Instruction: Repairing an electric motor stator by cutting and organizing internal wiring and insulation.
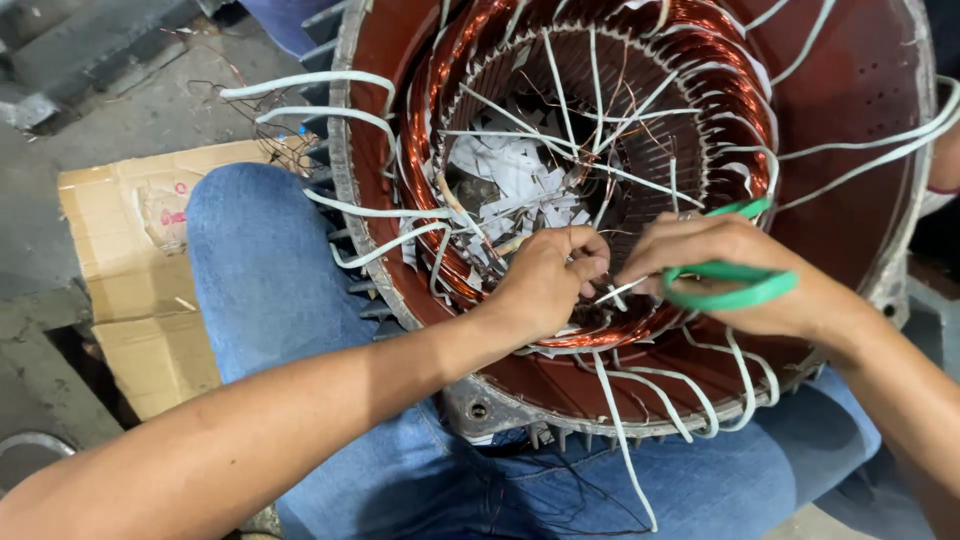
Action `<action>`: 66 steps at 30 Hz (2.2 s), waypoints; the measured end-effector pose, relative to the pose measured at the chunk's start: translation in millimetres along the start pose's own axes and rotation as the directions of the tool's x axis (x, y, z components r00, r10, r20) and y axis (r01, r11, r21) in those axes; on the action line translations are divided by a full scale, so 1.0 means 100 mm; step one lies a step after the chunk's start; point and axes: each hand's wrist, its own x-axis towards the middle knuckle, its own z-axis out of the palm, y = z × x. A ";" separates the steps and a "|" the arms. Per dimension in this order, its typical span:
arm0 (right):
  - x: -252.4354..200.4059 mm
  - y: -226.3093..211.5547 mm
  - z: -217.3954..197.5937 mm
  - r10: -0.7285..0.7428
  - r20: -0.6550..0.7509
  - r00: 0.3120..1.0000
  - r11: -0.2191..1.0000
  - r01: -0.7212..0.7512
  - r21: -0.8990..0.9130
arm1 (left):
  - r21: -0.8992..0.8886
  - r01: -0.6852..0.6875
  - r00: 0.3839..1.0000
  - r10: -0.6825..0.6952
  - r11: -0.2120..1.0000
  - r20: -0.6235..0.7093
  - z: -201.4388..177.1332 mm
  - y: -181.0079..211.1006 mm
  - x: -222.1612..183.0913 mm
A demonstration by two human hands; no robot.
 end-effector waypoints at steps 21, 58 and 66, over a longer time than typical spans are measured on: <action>-0.20 -0.17 0.34 -0.042 -0.044 0.998 0.489 -0.018 -0.872 | 0.178 -0.016 0.992 0.038 0.984 -0.120 0.08 0.00 0.16; -0.29 -0.57 0.69 0.044 -0.249 0.967 0.127 -0.253 -0.959 | 0.305 -0.190 0.981 0.195 0.933 0.016 0.22 0.14 0.07; -0.30 -0.73 0.73 0.293 -0.297 0.909 0.205 -0.363 -0.909 | 0.343 -0.378 0.918 0.396 0.860 0.018 0.28 0.02 0.09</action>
